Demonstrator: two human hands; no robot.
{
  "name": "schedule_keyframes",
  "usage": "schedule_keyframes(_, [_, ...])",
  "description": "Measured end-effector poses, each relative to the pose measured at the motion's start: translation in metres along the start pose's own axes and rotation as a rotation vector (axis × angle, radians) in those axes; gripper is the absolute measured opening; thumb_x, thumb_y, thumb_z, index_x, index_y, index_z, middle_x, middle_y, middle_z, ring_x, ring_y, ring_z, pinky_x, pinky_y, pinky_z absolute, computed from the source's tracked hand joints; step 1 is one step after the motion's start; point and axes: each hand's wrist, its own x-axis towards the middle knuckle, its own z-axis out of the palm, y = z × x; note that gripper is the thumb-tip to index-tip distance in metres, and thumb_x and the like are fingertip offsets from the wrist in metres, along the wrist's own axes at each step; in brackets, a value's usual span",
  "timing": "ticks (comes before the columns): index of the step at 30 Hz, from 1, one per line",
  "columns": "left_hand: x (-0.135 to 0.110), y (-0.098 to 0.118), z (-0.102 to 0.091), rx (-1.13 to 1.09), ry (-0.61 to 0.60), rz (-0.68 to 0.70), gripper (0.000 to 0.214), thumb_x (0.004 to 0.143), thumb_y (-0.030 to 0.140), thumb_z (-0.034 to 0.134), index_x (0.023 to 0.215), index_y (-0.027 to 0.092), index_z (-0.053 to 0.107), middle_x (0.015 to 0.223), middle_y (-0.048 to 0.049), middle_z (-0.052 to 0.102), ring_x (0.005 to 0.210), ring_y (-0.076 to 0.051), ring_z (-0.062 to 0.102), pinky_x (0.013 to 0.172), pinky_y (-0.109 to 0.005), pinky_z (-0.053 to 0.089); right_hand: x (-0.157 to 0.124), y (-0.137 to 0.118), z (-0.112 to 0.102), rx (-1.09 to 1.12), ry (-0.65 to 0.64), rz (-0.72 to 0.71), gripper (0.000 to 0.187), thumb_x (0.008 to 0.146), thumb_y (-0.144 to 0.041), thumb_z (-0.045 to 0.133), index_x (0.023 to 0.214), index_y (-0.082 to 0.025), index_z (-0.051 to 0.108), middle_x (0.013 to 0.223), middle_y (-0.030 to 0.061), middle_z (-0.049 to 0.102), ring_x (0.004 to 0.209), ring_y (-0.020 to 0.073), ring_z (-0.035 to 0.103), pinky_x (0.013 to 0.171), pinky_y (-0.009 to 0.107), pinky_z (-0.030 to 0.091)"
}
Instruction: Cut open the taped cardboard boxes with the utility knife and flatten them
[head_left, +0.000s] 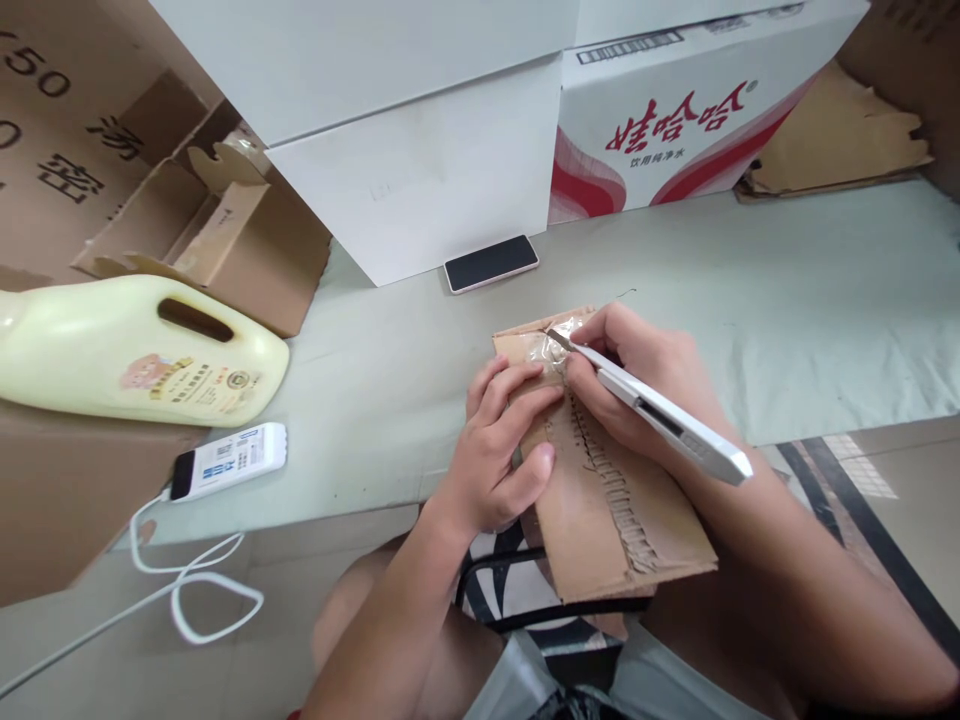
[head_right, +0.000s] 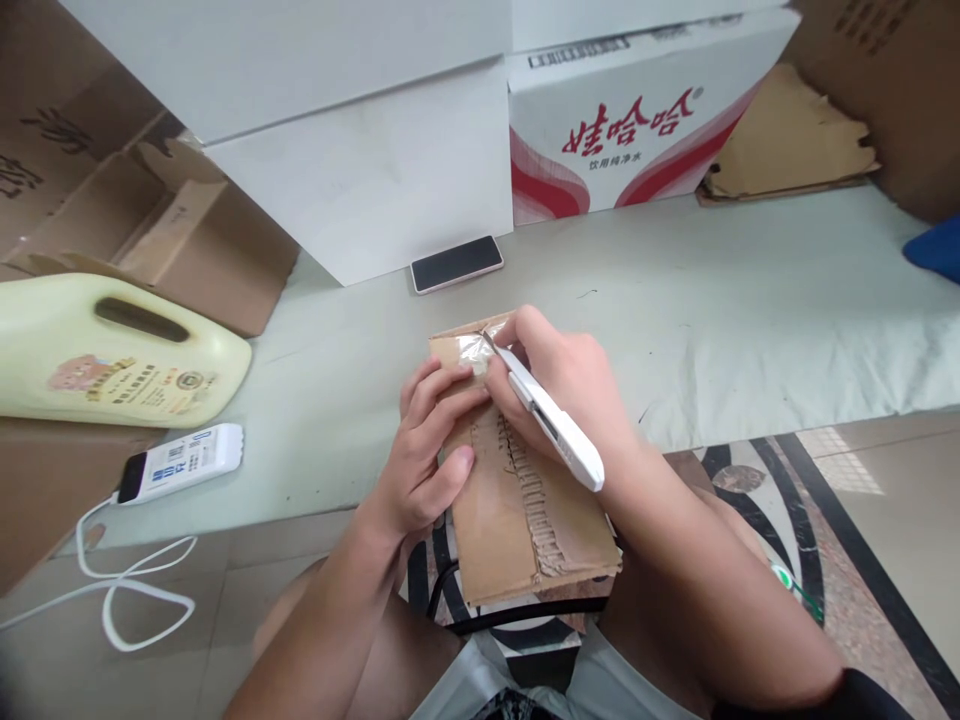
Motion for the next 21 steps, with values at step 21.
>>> schedule_keyframes(21, [-0.001,-0.0026,0.0027,-0.032,0.033,-0.006,0.04,0.093,0.03,0.047,0.13,0.022,0.059,0.144,-0.011,0.053,0.148,-0.031,0.035,0.128,-0.054,0.022,-0.0008,0.0023,0.0006,0.046,-0.017,0.012,0.007,0.075,-0.026,0.056,0.078,-0.025,0.05,0.052,-0.0056,0.054,0.045,0.0128,0.045,0.05,0.026,0.036])
